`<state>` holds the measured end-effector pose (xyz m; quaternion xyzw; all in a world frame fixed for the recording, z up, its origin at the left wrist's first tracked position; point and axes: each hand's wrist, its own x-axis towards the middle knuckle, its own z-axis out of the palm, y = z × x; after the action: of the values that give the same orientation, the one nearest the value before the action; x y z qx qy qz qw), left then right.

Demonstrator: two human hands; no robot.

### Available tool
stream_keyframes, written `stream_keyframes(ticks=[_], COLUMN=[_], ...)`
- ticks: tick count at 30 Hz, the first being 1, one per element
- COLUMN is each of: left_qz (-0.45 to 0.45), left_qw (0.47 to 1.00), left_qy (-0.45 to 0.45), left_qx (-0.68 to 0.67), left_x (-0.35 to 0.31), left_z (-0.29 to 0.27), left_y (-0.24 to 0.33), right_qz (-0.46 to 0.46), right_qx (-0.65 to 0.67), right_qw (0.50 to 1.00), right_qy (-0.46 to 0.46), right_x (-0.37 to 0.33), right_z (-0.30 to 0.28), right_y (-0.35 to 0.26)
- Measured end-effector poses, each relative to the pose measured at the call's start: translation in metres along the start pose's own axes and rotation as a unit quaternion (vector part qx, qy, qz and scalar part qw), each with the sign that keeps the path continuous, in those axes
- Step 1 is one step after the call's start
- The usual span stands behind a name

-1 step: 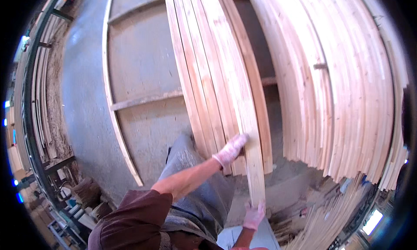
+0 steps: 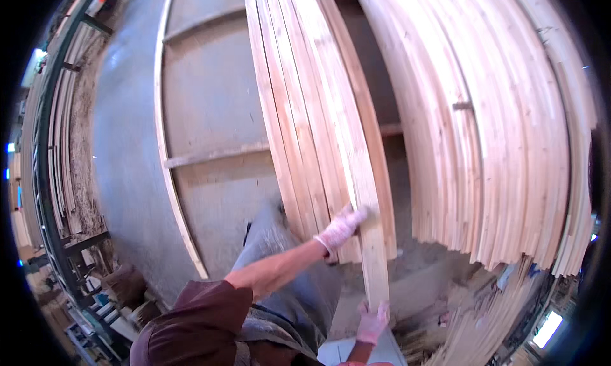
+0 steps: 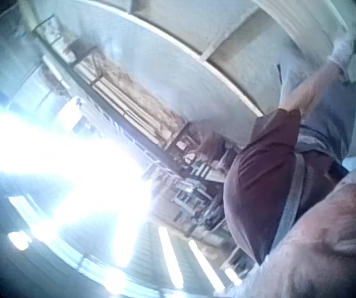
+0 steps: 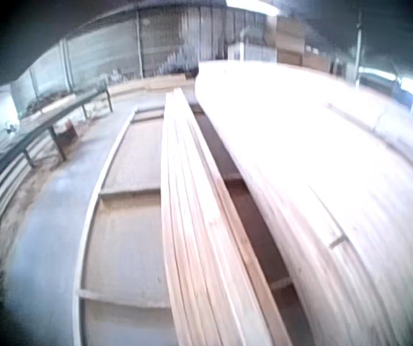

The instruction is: The person picks up thin wooden planks from a stack and places them onto a metal rack. They then use a paint roller to apply a white substance to the planks on the rack.

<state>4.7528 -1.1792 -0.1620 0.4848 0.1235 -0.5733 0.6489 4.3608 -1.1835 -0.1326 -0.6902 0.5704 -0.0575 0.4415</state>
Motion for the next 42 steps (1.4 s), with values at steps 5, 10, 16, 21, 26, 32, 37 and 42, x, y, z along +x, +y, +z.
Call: stream_keyframes(ticks=[5,10,16,21,26,32,37,42], left_qz=[0.036,0.207,0.267,0.155,0.106,0.086,-0.027,-0.154], left_qw=[0.988,0.946,0.939,0.960,0.962,0.940,0.967,0.917], left_qy=[0.072,0.004,0.001,0.149,0.203,0.233,0.233,0.369], left_qx=[0.130,0.249,0.216,0.179,0.148,0.233,0.098,0.017], left_x=[-0.074,-0.156,-0.305,-0.420,-0.553,-0.711,-0.828,-0.892], left_z=[0.066,0.100,0.061,-0.075,-0.219,-0.270,-0.281,-0.293], left_y=[0.058,0.111,0.129,0.042,-0.089,-0.200,-0.314,-0.311], right_qz=[0.068,-0.354,-0.444,-0.264,-0.144,0.198,0.182,0.060], right_qx=[0.238,-0.014,-0.035,0.027,-0.219,0.164,0.051,0.112], right_qw=[0.941,0.878,0.815,0.807,0.579,0.491,0.768,0.719], right_qy=[-0.231,-0.322,-0.372,-0.527,-0.772,-0.832,-0.612,-0.684], right_x=[0.090,0.042,-0.111,-0.243,-0.348,-0.264,-0.285,-0.278], right_z=[-0.126,-0.130,-0.125,-0.028,0.048,0.234,0.339,0.476], right_y=[0.069,-0.263,-0.305,-0.250,-0.248,-0.205,-0.292,-0.413])
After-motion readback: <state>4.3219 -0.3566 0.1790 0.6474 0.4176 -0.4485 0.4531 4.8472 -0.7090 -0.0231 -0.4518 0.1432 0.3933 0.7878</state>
